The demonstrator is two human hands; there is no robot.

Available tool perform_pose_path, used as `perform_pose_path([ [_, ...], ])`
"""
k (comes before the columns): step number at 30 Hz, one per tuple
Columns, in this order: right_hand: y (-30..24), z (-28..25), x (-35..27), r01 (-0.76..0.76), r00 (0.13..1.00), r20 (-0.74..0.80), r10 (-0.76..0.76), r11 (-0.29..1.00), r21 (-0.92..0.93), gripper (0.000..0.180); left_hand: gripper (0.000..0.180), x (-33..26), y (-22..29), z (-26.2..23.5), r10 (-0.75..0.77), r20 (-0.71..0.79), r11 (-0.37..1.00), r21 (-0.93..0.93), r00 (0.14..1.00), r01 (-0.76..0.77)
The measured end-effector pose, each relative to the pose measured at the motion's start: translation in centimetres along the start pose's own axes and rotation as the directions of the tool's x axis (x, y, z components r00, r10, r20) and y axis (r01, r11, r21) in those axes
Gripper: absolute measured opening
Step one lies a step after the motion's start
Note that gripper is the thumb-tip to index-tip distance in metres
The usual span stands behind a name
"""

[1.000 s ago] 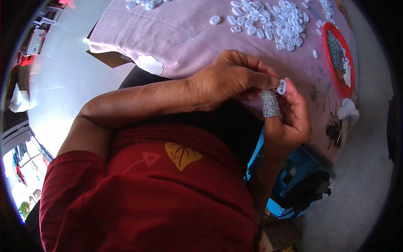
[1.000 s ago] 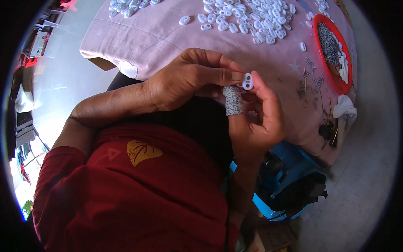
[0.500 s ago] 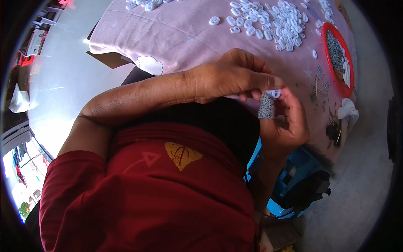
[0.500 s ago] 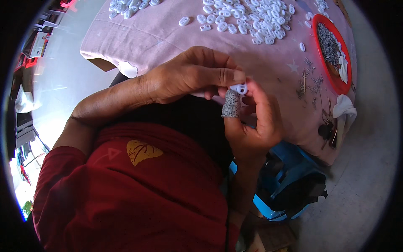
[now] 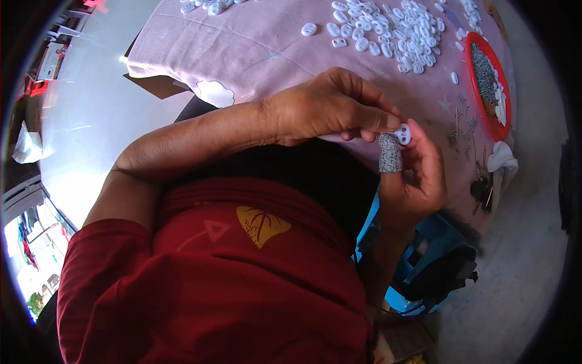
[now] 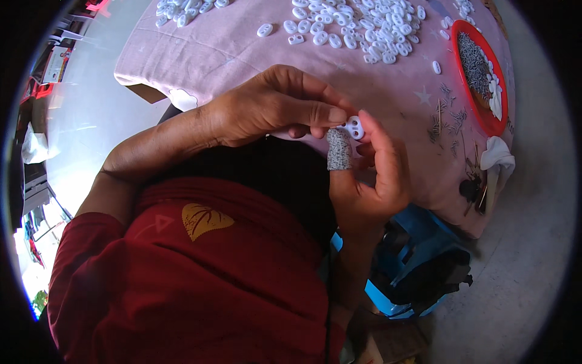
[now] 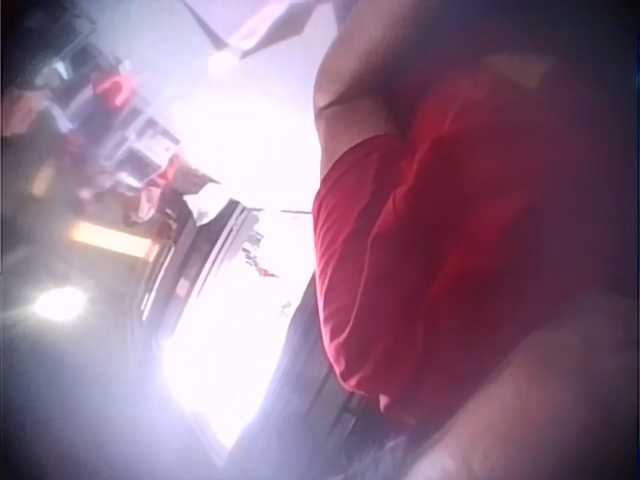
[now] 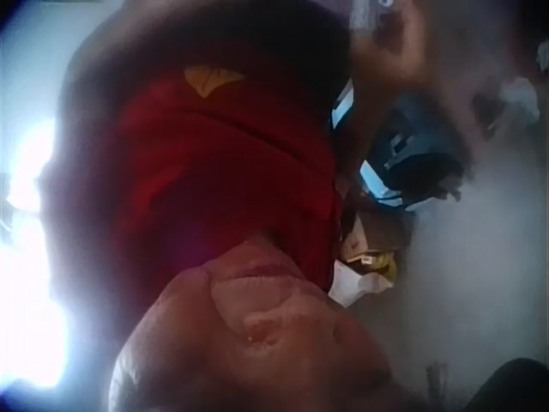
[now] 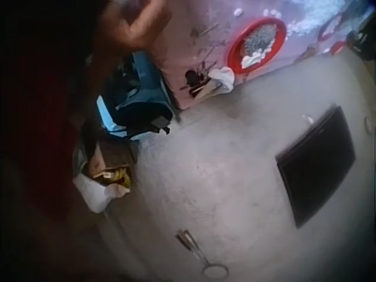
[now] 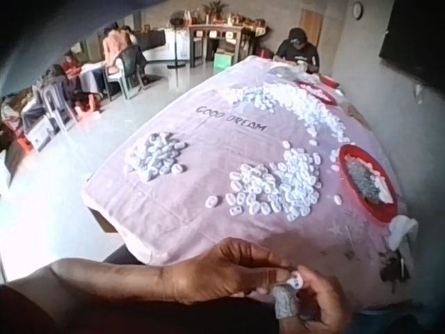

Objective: The person assembles small plastic components by inserting pins into them by hand, gathers and pushes plastic pieces across the table, and inserts pins into more plastic components.

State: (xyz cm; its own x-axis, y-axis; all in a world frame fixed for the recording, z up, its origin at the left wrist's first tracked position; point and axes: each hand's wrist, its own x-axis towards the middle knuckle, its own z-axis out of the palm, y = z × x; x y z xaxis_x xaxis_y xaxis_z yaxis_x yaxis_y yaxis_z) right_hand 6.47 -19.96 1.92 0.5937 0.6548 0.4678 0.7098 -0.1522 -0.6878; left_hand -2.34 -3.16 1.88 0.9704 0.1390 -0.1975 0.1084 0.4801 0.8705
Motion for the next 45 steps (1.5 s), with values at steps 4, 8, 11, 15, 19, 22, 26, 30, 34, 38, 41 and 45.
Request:
perform_pose_path([
  [4, 0.3, 0.6, -0.3, -0.082, 0.994, -0.051, 0.092, 0.982, 0.170, 0.033, 0.016, 0.1, -0.5, -0.5, 0.049, 0.026, 0.998, 0.032, 0.998, -0.049],
  [8, 0.5, 0.4, -0.3, -0.063, 0.997, -0.031, 0.068, 0.989, 0.132, 0.034, 0.016, 0.5, -1.1, -0.5, 0.224, 0.057, 0.974, 0.033, 0.973, -0.226],
  [11, 0.5, 0.2, -0.3, -0.077, 0.997, -0.014, 0.080, 0.982, 0.173, 0.035, 0.015, 0.3, -0.5, -0.4, 0.299, 0.101, 0.940, 0.140, 0.949, -0.311],
  [15, 0.5, 0.2, 0.0, -0.104, 0.995, 0.020, 0.102, 0.960, 0.260, 0.035, 0.013, 0.5, -0.3, -0.6, 0.328, 0.153, 0.919, 0.178, 0.932, -0.353],
  [19, 0.3, 0.5, -0.2, -0.099, 0.994, -0.010, 0.105, 0.959, 0.266, 0.036, 0.013, 0.5, -0.3, -0.4, 0.292, 0.108, 0.936, 0.172, 0.950, -0.307],
  [22, 0.0, 0.7, -0.2, -0.075, 0.996, -0.028, 0.080, 0.984, 0.161, 0.037, 0.012, 0.5, -0.2, -0.3, 0.281, 0.088, 0.941, 0.169, 0.956, -0.293],
  [26, 0.3, 0.7, -0.2, -0.017, 0.998, -0.052, 0.023, 0.993, 0.115, 0.036, 0.012, 0.6, -0.6, -0.1, 0.276, 0.057, 0.949, 0.141, 0.960, -0.281],
  [30, 0.3, 0.7, -0.3, 0.051, 0.997, -0.061, -0.051, 0.999, 0.004, 0.036, 0.012, 0.4, -0.7, -0.1, 0.242, 0.041, 0.960, 0.136, 0.969, -0.246],
  [34, 0.2, 0.6, -0.2, 0.138, 0.989, -0.045, -0.140, 0.989, -0.053, 0.035, 0.013, 0.4, -0.9, -0.1, 0.229, 0.036, 0.963, 0.135, 0.973, -0.232],
  [38, 0.5, 0.8, -0.3, 0.127, 0.989, -0.068, -0.128, 0.992, -0.018, 0.035, 0.015, 0.4, -0.6, 0.0, 0.228, 0.059, 0.964, 0.128, 0.972, -0.234],
  [41, 0.7, 0.9, -0.5, 0.076, 0.996, -0.046, -0.074, 0.997, 0.035, 0.035, 0.015, 0.4, -0.2, -0.1, 0.126, 0.042, 0.966, 0.222, 0.991, -0.132],
  [45, 0.6, 0.7, -0.5, 0.110, 0.994, -0.022, -0.111, 0.994, -0.023, 0.037, 0.015, 0.5, -0.2, -0.2, 0.135, 0.060, 0.961, 0.235, 0.989, -0.145],
])
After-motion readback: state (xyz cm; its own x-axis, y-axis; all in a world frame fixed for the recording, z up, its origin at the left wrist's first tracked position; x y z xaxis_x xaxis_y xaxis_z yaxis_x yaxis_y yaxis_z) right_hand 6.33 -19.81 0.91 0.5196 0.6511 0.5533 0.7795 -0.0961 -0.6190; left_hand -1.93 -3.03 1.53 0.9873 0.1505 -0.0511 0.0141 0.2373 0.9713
